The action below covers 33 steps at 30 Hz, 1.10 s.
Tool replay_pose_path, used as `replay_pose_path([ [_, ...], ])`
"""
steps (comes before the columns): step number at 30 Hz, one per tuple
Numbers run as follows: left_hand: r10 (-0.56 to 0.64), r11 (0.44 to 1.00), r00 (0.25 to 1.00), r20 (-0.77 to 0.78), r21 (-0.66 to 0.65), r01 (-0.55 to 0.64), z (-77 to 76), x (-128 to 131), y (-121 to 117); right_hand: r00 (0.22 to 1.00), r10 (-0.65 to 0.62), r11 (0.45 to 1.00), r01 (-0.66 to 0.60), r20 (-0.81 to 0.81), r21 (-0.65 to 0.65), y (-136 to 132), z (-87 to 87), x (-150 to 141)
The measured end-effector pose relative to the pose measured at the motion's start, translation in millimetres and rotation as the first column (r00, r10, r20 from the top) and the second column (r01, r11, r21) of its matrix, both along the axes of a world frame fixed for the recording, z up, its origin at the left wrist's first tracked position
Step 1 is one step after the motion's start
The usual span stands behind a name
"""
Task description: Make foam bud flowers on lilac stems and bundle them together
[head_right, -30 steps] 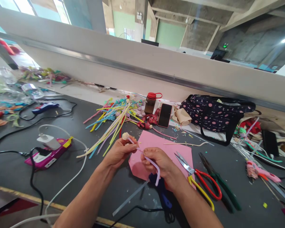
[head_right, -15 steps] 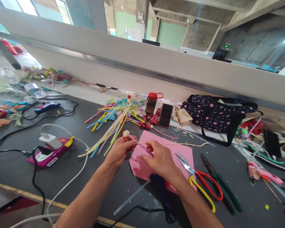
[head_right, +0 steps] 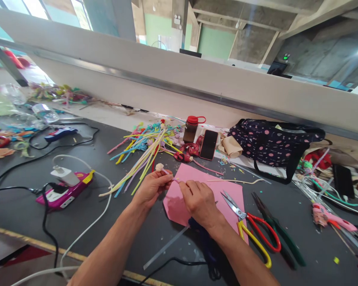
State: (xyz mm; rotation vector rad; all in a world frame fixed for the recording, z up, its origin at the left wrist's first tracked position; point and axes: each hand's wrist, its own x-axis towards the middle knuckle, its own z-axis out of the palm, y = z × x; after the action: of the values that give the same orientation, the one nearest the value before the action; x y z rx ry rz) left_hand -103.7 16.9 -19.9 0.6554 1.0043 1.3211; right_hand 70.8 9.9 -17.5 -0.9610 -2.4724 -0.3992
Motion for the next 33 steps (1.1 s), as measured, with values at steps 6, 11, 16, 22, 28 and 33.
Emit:
replay_pose_path([
  [6,-0.027,0.999,1.000,-0.014,-0.018,0.027,1.0,1,0,1.000,-0.021,1.000,0.021,-0.008,0.022,1,-4.1,-2],
  [11,-0.030,1.000,0.999,-0.020,0.003,0.030,0.3,-1,1,0.993,-0.046,0.983,0.025,-0.111,-0.182,-2,-1.2,-4],
  [16,-0.061,0.997,0.998,-0.016,0.052,0.061,1.1,-5,0,0.797,-0.282,0.538,-0.330,-0.534,-0.776,-3,7.3,-9],
  [22,-0.099,0.994,0.995,-0.013,0.053,0.100,4.1,-5,-2,0.640,-0.495,0.117,-0.621,-0.587,-0.775,2,8.0,-8],
  [28,-0.121,0.989,0.990,-0.075,0.075,0.127,2.6,-2,-2,0.644,-0.473,0.134,-0.622,-0.601,-0.772,5,9.8,-8],
  [33,-0.138,0.987,0.985,-0.102,0.063,0.145,2.2,-2,-4,0.626,-0.484,0.159,-0.624,-0.611,-0.765,10,14.0,-4],
])
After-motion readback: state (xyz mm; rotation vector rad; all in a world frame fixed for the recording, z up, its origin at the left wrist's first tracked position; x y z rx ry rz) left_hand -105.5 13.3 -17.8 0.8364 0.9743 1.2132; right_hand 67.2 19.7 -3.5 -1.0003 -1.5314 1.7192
